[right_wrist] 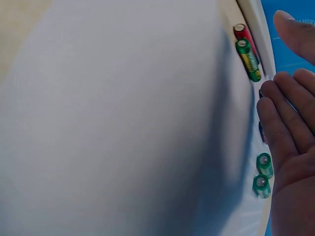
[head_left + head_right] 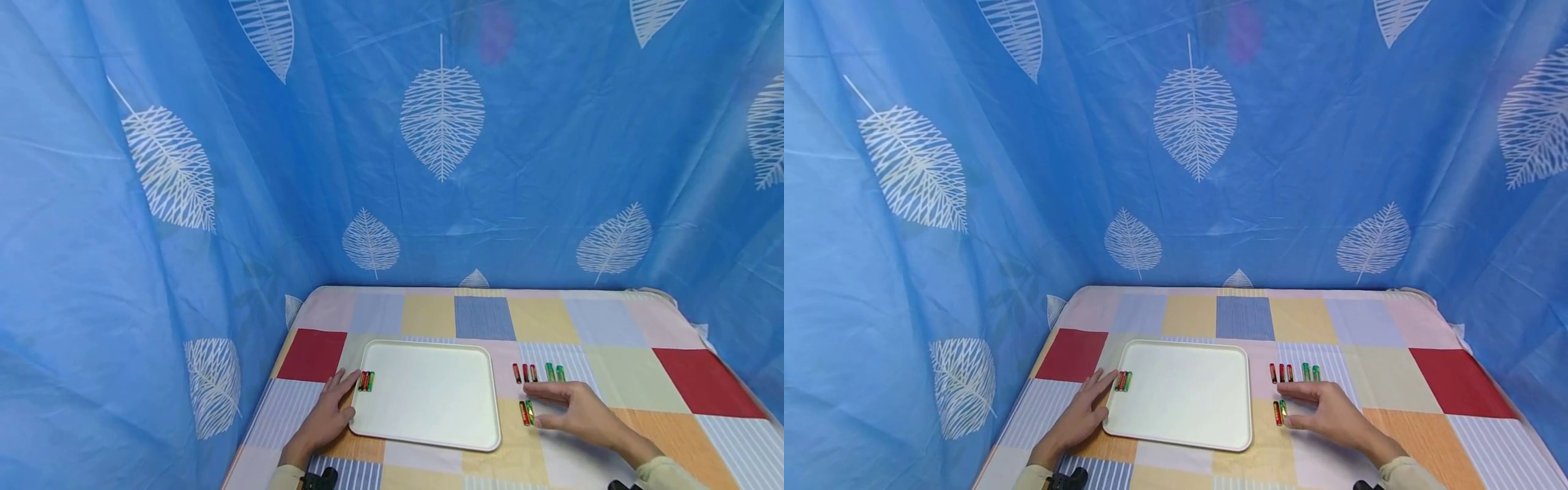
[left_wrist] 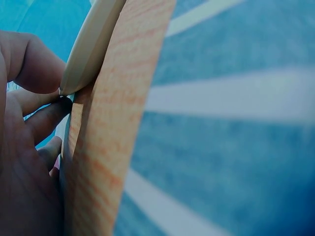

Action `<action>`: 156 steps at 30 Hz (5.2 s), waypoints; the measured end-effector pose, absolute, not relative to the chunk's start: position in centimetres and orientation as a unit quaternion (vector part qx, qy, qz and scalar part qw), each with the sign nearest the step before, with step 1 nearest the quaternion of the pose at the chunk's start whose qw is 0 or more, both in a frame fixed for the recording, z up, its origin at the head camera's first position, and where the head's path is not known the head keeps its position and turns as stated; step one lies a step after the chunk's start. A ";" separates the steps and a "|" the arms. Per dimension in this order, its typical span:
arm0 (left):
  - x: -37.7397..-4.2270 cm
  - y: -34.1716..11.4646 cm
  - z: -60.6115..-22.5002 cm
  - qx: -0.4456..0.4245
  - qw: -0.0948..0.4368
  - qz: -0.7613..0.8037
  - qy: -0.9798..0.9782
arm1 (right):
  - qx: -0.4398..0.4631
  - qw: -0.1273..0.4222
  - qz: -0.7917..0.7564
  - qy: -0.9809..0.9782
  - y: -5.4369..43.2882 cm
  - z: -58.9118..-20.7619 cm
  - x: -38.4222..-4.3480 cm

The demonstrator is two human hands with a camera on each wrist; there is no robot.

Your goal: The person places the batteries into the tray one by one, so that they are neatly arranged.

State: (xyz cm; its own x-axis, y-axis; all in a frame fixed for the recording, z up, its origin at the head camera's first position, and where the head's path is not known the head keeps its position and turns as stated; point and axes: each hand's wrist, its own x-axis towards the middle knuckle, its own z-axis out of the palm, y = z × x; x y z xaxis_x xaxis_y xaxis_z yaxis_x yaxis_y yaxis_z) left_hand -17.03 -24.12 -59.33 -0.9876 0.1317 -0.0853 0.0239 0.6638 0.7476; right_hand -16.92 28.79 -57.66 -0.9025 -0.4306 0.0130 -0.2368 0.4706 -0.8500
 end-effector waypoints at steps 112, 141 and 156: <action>-17.4 -24.2 -59.5 0.039 0.070 0.409 0.909 | -0.285 0.006 -0.468 0.837 15.7 -56.0 -21.3; -17.4 -24.2 -59.5 0.036 0.071 0.403 0.912 | -0.304 0.031 -0.470 0.828 8.4 -56.1 -23.0; -17.4 -24.1 -59.2 0.036 0.070 0.399 0.914 | -0.322 0.031 -0.469 0.822 4.2 -56.5 -23.3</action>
State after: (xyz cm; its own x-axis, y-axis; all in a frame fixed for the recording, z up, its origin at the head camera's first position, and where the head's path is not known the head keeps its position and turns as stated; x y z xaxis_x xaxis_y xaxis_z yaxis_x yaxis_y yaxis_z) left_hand -17.44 -24.13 -59.20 -0.9874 0.1228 -0.0995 0.0106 0.6797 0.7334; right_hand -23.31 4.20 -56.47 -0.7907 -0.5586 0.2507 -0.4997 0.3520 -0.7915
